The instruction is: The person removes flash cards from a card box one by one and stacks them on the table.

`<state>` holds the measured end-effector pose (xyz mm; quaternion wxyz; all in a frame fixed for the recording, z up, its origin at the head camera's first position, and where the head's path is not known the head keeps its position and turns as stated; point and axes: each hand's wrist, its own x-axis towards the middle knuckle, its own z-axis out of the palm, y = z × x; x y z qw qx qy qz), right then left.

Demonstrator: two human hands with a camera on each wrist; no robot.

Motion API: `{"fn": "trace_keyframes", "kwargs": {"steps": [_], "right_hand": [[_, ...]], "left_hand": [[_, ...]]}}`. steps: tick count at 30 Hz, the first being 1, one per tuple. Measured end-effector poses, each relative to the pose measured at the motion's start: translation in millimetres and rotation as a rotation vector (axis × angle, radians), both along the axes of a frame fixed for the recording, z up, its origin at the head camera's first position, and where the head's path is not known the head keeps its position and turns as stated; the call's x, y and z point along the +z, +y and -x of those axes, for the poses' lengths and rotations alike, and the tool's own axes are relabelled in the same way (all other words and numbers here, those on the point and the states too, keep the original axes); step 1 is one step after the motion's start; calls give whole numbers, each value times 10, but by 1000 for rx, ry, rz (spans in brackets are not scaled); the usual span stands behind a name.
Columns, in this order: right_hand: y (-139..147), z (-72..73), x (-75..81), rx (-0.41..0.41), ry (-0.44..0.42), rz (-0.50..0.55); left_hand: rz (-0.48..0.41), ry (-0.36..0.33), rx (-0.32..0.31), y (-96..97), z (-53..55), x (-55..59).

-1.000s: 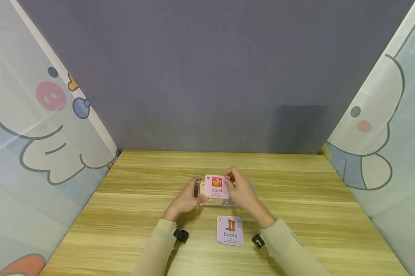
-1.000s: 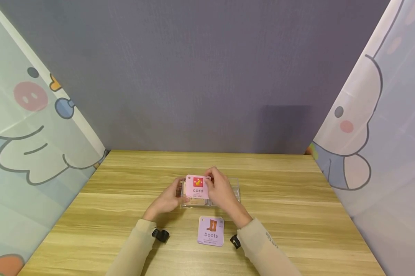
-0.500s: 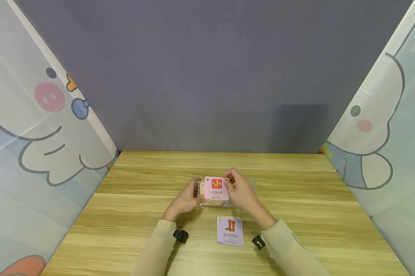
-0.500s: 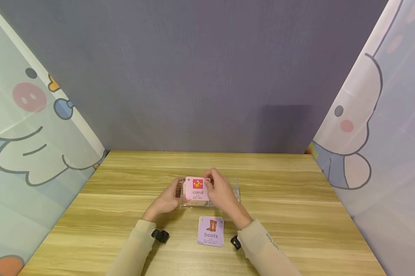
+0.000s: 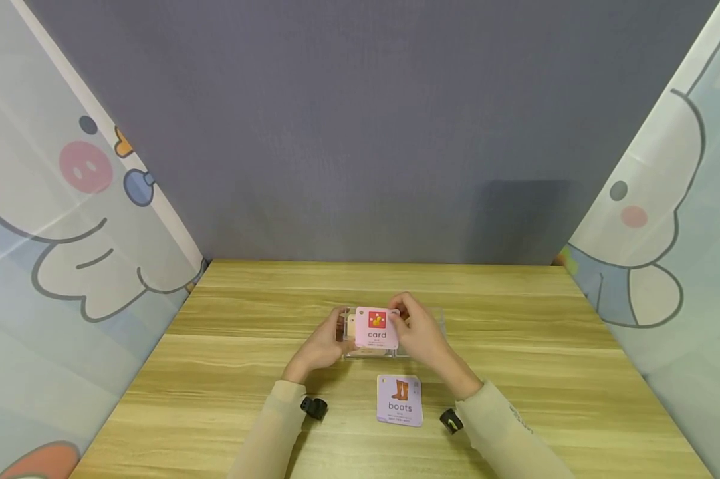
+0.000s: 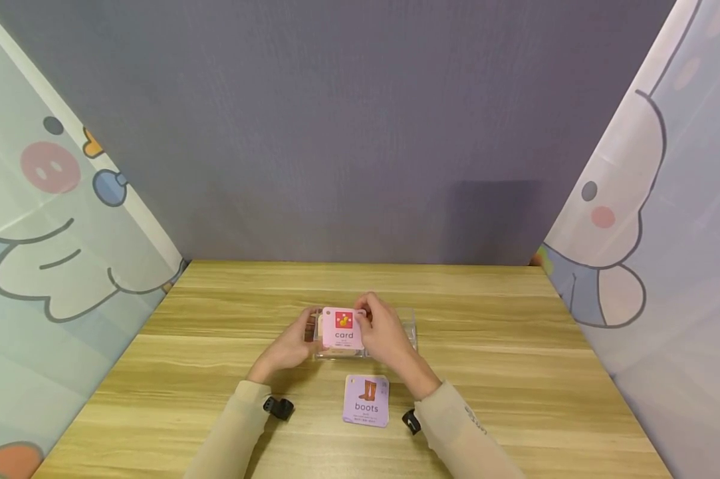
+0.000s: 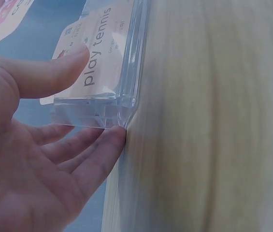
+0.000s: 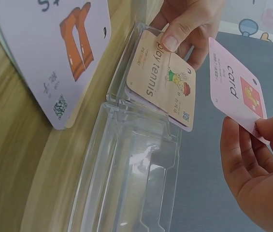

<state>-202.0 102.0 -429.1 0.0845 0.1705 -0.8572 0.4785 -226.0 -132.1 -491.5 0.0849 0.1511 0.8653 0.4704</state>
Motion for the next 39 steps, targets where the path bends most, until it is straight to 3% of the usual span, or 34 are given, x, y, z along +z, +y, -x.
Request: {"fn": "trace_keyframes", "kwargs": {"steps": [16,39], "right_hand": [[62,-23,5,4,3,23],[125,-84,24,1,93,18]], "left_hand": [[7,-5,2,-2,-23,-3],[-3,-2,13,8,-3,-25]]}}
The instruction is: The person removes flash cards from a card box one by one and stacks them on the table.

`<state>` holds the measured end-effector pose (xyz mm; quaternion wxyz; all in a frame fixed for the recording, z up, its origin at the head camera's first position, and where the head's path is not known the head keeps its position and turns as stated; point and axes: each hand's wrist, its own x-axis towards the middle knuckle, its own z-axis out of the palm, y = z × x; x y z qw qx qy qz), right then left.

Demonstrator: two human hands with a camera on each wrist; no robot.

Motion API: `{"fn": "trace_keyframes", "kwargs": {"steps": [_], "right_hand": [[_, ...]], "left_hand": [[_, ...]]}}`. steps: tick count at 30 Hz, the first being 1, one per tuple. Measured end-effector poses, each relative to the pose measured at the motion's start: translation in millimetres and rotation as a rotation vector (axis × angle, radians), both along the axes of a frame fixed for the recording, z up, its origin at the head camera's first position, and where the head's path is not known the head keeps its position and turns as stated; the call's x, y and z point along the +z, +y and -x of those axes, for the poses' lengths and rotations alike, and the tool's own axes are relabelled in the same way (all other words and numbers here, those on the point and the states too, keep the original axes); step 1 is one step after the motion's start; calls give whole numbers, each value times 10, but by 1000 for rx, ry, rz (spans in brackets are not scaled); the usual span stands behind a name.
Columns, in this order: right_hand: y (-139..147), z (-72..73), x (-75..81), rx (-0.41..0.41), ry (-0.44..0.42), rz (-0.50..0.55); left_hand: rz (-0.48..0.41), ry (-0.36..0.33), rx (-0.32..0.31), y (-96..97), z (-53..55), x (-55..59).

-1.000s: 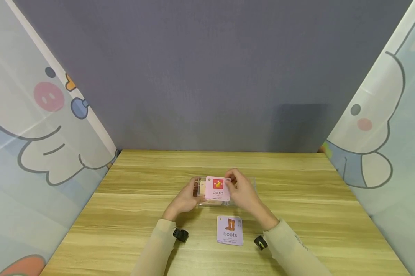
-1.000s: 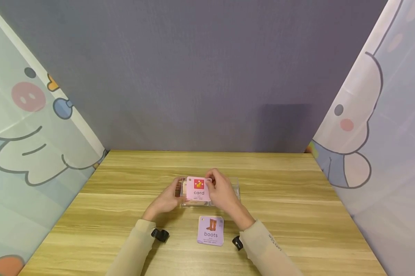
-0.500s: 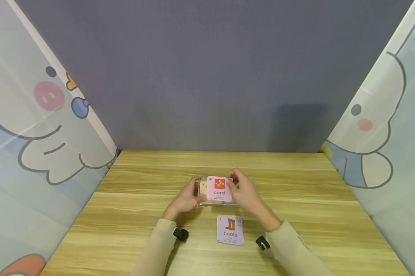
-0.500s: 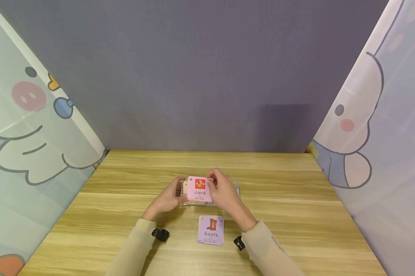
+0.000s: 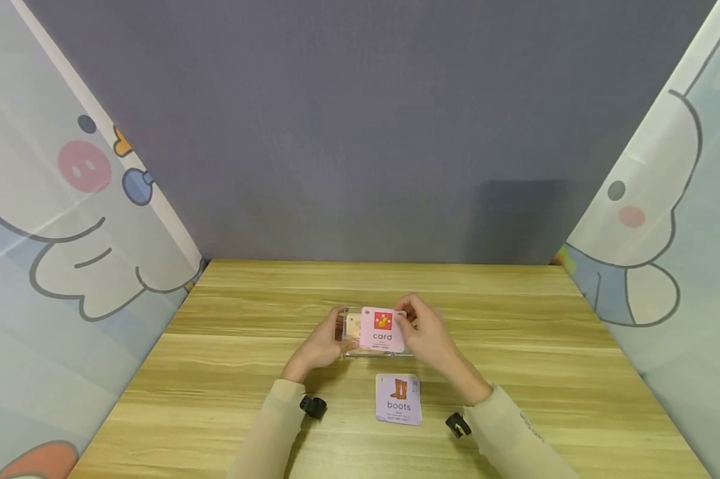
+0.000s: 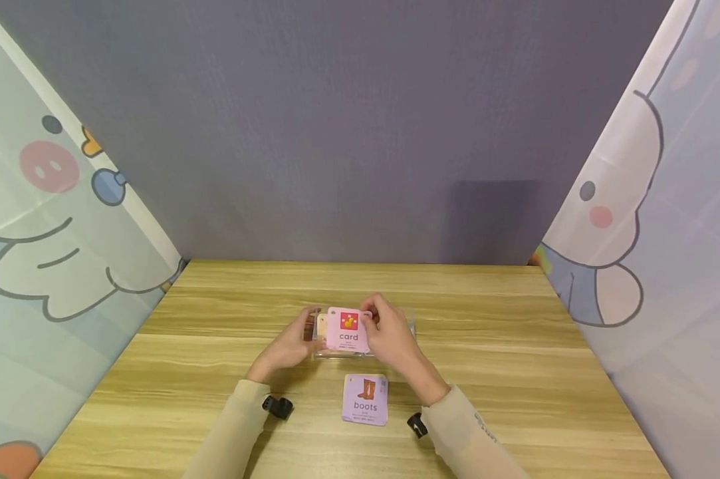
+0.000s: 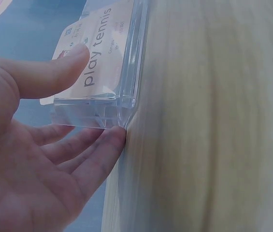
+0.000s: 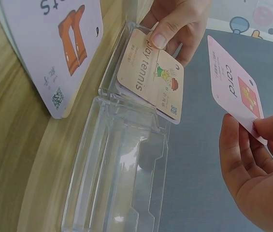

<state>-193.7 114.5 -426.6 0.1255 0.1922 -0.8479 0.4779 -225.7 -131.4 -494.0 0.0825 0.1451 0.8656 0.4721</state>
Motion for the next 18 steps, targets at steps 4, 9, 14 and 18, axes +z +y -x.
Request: {"fn": "trace_keyframes", "kwargs": {"steps": [4,9,14,18], "right_hand": [[-3,-11,-2,4,-6,2],[-5,-32,-6,10,-19,4],[-11,-44,-4,0,-7,-6],[-6,-59,2,0,-9,-8]], "left_hand": [[0,0,-7,-3,-5,7],[3,-1,-11,1,-15,15],[0,0,-4,8,-12,20],[-2,-3,3,7,-11,28]]}}
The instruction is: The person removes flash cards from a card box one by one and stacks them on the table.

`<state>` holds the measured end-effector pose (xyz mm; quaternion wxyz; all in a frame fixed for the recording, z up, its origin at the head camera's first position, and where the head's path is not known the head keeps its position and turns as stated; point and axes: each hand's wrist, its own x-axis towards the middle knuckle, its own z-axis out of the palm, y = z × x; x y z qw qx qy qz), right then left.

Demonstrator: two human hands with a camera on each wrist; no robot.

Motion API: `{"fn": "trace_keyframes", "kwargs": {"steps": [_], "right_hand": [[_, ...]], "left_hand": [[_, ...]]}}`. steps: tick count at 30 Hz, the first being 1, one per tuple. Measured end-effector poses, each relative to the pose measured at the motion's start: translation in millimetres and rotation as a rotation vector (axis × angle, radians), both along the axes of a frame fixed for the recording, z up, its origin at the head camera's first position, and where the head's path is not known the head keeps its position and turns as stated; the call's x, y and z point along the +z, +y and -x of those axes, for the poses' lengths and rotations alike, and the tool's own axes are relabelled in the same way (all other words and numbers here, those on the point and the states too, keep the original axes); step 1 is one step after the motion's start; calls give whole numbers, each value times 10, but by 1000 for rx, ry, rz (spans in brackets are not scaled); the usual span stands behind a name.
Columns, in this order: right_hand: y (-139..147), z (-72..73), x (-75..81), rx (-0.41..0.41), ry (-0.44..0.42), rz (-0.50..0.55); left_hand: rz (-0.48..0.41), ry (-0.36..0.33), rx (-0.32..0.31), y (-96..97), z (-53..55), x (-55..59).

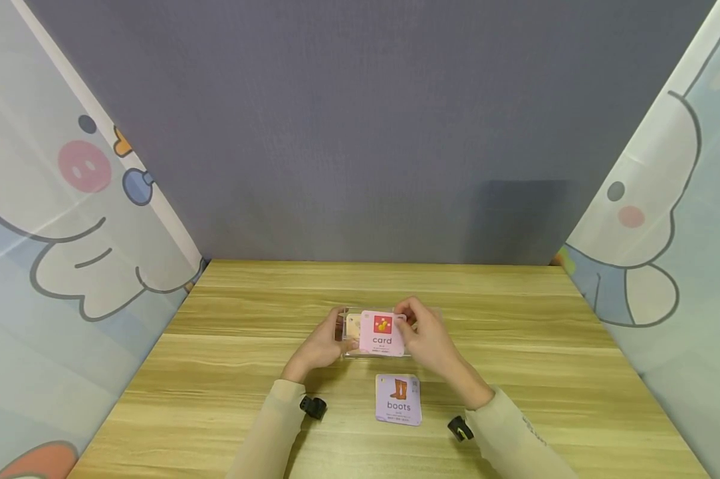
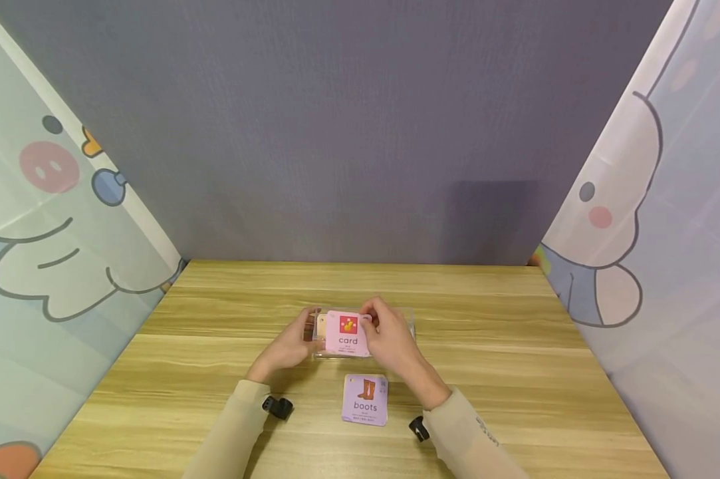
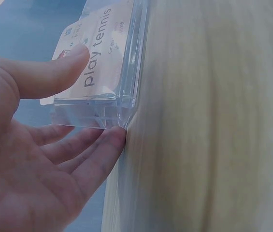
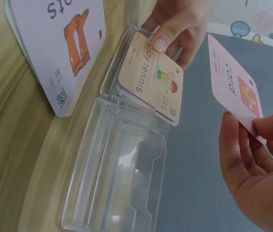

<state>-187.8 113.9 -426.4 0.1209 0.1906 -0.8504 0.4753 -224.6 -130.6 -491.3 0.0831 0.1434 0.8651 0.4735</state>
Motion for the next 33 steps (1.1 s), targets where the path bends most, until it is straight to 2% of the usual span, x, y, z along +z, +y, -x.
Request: {"fn": "trace_keyframes", "kwargs": {"steps": [11,21,27,33], "right_hand": [[47,-23,-11,26,24,-9],[92,-67,-28,39,-68,-12],[115,-85,-65,19,-75,-54],[132,-101,-103,34,-83,-73]], "left_hand": [[-5,-6,3,-6,-17,10],[-12,1,-7,-11,-6,0],[-4,-4,-6,-17,-5,-4],[-4,1,-9,-7,0,-7]]}}
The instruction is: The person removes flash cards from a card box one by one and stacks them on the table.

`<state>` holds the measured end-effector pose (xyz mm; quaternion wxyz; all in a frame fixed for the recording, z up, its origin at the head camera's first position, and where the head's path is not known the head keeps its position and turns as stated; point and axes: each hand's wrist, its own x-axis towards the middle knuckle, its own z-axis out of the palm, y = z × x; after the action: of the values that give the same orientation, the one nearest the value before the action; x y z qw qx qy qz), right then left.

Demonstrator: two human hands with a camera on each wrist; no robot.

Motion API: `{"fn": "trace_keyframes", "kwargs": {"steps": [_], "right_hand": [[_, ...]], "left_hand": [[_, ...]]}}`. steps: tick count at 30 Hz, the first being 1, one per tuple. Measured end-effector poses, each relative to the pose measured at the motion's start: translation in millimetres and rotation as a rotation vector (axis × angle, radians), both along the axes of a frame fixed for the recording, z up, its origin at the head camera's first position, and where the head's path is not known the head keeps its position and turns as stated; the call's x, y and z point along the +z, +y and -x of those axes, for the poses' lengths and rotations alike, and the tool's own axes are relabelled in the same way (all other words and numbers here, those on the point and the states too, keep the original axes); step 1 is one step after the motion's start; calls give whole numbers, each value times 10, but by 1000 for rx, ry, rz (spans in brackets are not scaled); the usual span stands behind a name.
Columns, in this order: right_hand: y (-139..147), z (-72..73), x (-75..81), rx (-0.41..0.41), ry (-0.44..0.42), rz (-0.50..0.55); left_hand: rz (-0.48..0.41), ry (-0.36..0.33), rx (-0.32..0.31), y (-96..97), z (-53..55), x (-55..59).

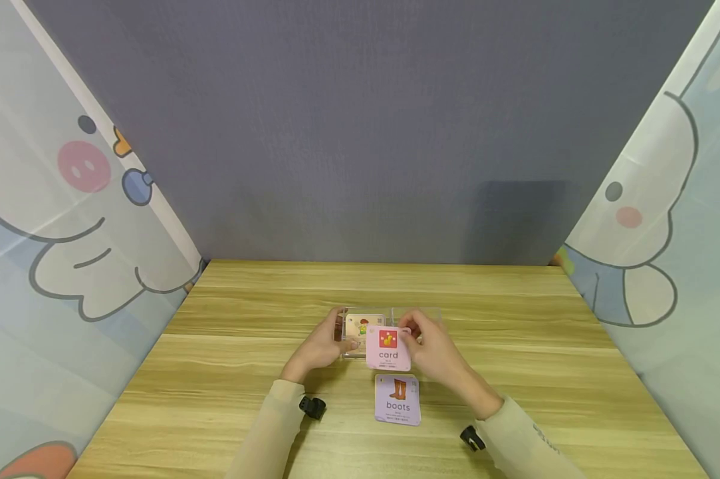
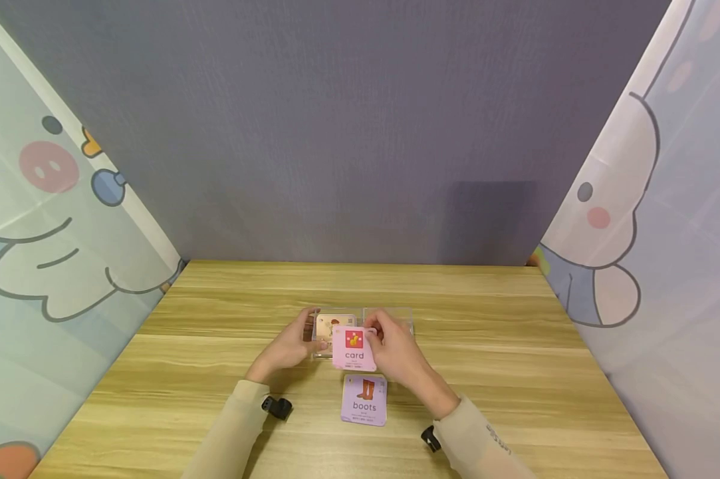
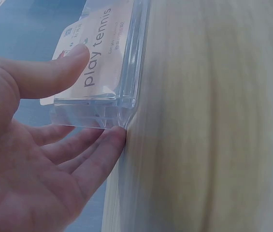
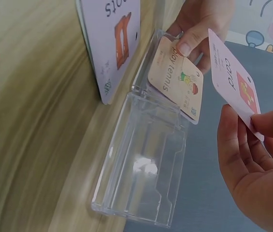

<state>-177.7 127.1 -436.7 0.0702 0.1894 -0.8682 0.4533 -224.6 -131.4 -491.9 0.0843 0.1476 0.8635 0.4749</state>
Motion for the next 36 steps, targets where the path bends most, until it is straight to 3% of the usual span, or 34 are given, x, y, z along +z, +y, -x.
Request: {"fn": "trace_keyframes", "kwargs": {"steps": [36], "right_hand": [[91,-127,-105,19,-92,-27]], "left_hand": [[10,13,11,5,-12,12]]}}
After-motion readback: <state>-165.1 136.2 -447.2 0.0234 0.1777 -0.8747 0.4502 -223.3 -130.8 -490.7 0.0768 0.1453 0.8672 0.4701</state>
